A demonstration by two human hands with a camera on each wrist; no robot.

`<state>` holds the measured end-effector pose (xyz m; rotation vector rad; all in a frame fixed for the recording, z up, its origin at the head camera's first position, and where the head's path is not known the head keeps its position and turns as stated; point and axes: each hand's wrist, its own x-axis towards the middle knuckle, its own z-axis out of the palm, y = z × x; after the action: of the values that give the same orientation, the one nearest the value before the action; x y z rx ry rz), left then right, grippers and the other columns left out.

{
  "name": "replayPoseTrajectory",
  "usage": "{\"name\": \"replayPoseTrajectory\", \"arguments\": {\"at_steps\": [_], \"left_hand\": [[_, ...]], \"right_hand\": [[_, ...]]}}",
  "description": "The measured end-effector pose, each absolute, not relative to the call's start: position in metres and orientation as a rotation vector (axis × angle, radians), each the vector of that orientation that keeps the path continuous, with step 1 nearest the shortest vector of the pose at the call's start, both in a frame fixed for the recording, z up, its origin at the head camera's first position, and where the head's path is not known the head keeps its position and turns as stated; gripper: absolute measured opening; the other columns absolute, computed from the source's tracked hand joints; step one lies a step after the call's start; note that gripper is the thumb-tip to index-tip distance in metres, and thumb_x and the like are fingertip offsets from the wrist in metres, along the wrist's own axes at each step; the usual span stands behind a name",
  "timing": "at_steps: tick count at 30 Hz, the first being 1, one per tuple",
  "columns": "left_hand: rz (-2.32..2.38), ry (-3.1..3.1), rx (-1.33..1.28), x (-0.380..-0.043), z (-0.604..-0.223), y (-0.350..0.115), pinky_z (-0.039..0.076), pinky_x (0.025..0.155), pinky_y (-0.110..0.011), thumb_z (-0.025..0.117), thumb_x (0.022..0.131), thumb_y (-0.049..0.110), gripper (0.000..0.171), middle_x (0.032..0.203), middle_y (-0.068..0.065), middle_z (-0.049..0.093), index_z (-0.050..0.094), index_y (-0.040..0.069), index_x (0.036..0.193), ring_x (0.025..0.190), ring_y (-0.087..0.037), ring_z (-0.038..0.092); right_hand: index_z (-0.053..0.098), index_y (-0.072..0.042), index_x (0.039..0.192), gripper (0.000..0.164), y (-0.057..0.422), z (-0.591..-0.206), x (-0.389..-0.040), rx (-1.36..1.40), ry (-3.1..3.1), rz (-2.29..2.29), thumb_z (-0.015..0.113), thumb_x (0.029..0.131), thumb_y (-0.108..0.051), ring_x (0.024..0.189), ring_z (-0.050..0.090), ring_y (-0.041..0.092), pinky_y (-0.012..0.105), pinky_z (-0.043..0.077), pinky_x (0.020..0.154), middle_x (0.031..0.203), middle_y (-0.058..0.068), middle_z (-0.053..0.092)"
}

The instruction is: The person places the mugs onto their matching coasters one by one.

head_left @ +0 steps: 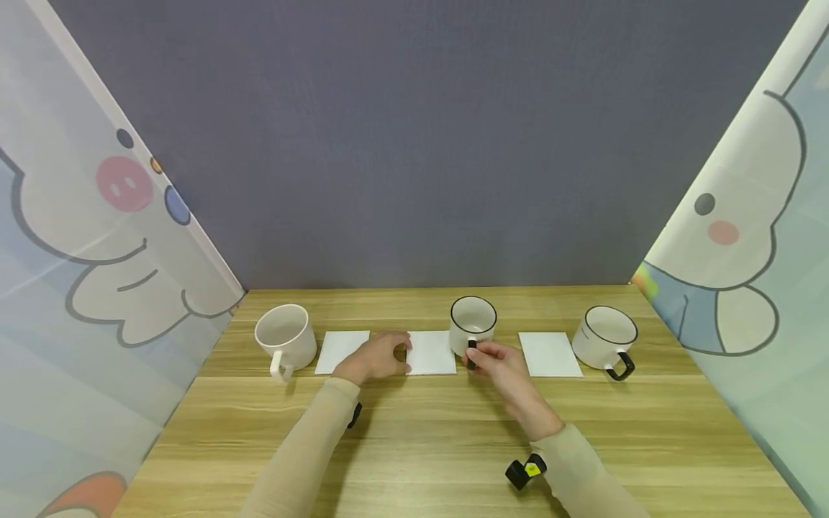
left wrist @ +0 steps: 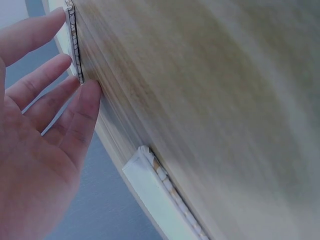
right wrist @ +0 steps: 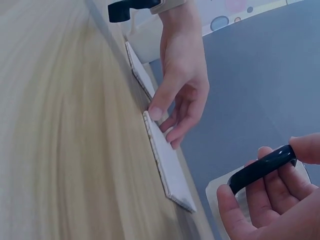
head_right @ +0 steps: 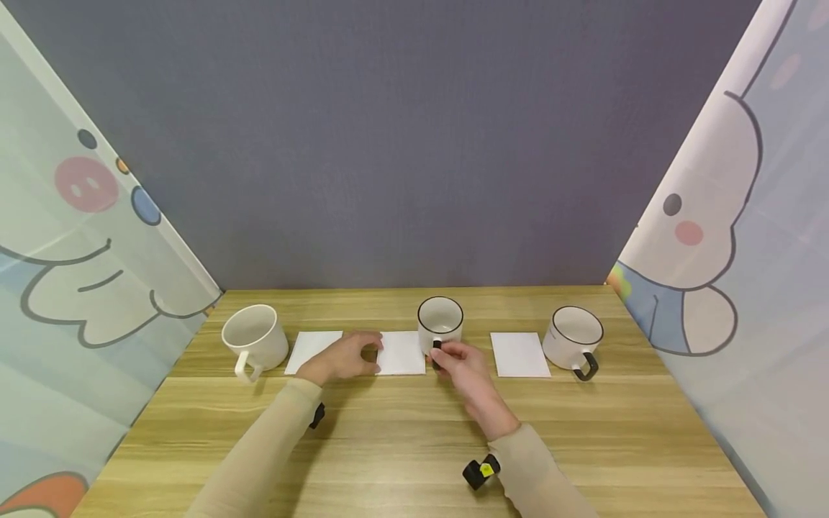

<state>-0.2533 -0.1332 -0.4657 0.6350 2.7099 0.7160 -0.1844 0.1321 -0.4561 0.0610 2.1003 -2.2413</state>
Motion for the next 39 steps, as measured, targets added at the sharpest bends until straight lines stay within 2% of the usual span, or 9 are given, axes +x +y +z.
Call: {"name": "replayPoseTrajectory", "arguments": {"at_steps": [6, 13, 20, 28, 35, 39], "left_hand": [[0.723, 2.713, 0.649, -0.254, -0.466, -0.134, 0.039, 0.113, -0.051, 0.08, 0.088, 0.022, 0.031, 0.152, -0.009, 0.05, 0.067, 0.016, 0.115, 0.141, -0.036, 0.042], [0.724, 2.713, 0.651, -0.256, -0.469, -0.134, 0.038, 0.113, -0.052, 0.08, 0.088, 0.023, 0.031, 0.152, -0.009, 0.05, 0.067, 0.017, 0.115, 0.142, -0.036, 0.041], [0.727, 2.71, 0.658, -0.256, -0.47, -0.133, 0.039, 0.112, -0.051, 0.081, 0.088, 0.022, 0.031, 0.151, -0.01, 0.051, 0.067, 0.016, 0.115, 0.141, -0.036, 0.042], [0.736, 2.713, 0.648, -0.257, -0.47, -0.133, 0.038, 0.113, -0.052, 0.081, 0.087, 0.022, 0.031, 0.15, -0.012, 0.051, 0.067, 0.015, 0.114, 0.141, -0.037, 0.043], [0.744, 2.716, 0.64, -0.257, -0.47, -0.134, 0.039, 0.113, -0.052, 0.082, 0.086, 0.022, 0.032, 0.15, -0.012, 0.052, 0.067, 0.016, 0.115, 0.14, -0.036, 0.044], [0.751, 2.722, 0.681, -0.258, -0.471, -0.133, 0.039, 0.112, -0.052, 0.082, 0.085, 0.02, 0.032, 0.147, -0.014, 0.054, 0.067, 0.015, 0.113, 0.138, -0.037, 0.046]], "right_hand": [[0.066, 0.013, 0.106, 0.02, 0.124, -0.451, -0.185, 0.071, 2.099, -2.257, 0.068, 0.095, -0.003, 0.096, 0.07, 0.031, 0.048, 0.057, 0.09, 0.102, 0.023, 0.071], [0.065, 0.015, 0.104, 0.019, 0.116, -0.448, -0.186, 0.024, 2.09, -2.279, 0.068, 0.095, -0.001, 0.086, 0.068, 0.017, 0.042, 0.058, 0.087, 0.094, 0.015, 0.072], [0.066, 0.014, 0.103, 0.019, 0.109, -0.447, -0.188, -0.005, 2.075, -2.274, 0.067, 0.095, -0.003, 0.085, 0.067, 0.017, 0.045, 0.057, 0.086, 0.092, 0.013, 0.072], [0.068, 0.012, 0.102, 0.019, 0.099, -0.446, -0.19, 0.002, 2.075, -2.262, 0.069, 0.095, -0.005, 0.087, 0.065, 0.017, 0.032, 0.057, 0.079, 0.091, 0.012, 0.073], [0.068, 0.011, 0.1, 0.016, 0.091, -0.447, -0.193, -0.01, 2.071, -2.259, 0.068, 0.095, -0.005, 0.087, 0.065, 0.018, 0.042, 0.057, 0.083, 0.091, 0.012, 0.072], [0.068, 0.009, 0.098, 0.014, 0.089, -0.447, -0.195, -0.005, 2.06, -2.256, 0.067, 0.096, -0.004, 0.086, 0.065, 0.017, 0.038, 0.058, 0.08, 0.091, 0.01, 0.072]]}}
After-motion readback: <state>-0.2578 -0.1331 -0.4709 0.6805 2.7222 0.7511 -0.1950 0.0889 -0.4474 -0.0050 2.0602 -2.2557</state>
